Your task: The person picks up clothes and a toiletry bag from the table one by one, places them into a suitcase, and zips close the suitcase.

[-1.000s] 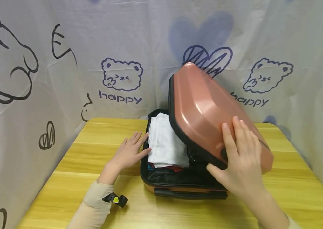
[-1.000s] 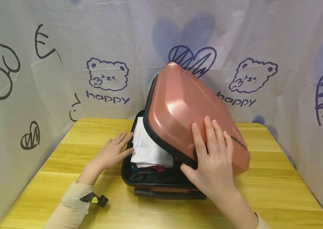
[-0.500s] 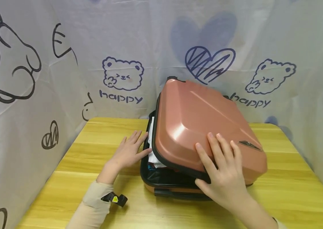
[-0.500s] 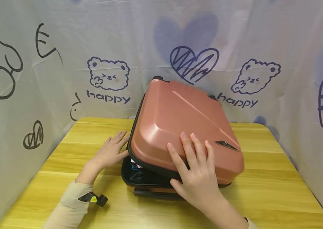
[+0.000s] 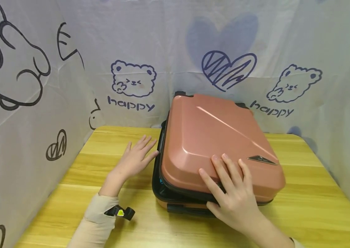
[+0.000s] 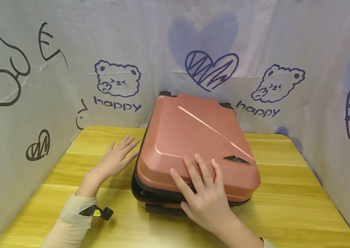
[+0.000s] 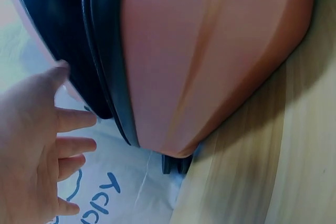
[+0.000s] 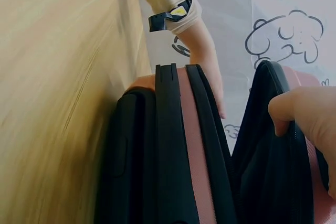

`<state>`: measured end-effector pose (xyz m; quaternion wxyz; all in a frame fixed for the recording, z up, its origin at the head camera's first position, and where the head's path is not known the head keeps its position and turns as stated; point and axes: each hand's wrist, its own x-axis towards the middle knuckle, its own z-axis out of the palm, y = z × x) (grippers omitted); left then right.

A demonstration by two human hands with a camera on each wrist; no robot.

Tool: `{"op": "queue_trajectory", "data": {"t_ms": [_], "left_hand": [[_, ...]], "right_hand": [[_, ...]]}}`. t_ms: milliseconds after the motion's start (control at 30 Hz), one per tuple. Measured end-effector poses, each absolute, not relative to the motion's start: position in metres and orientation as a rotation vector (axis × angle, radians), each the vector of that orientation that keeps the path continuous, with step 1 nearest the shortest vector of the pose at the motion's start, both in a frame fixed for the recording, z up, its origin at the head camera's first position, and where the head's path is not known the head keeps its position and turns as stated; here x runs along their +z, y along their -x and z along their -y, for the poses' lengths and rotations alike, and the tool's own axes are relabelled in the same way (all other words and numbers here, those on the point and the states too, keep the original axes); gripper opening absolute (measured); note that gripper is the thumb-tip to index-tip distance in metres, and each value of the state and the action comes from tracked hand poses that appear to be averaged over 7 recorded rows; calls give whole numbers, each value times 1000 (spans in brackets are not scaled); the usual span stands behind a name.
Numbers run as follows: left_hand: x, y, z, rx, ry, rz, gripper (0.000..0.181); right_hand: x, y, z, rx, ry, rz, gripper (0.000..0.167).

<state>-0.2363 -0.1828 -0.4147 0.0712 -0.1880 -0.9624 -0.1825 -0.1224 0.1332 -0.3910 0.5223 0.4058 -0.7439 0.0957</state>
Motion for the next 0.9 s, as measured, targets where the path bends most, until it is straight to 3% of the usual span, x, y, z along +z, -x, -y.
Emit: {"op": "queue_trajectory", "data": {"t_ms": [533,900], "left_hand": [[-410,229,169,-713,645,2764,53],[-414,234,168,-927,752,2660,50]], "right_hand": [[-405,124,-125,116,-1038,1823,79],[-404,129,-106,72,-1013,1740,57]]}}
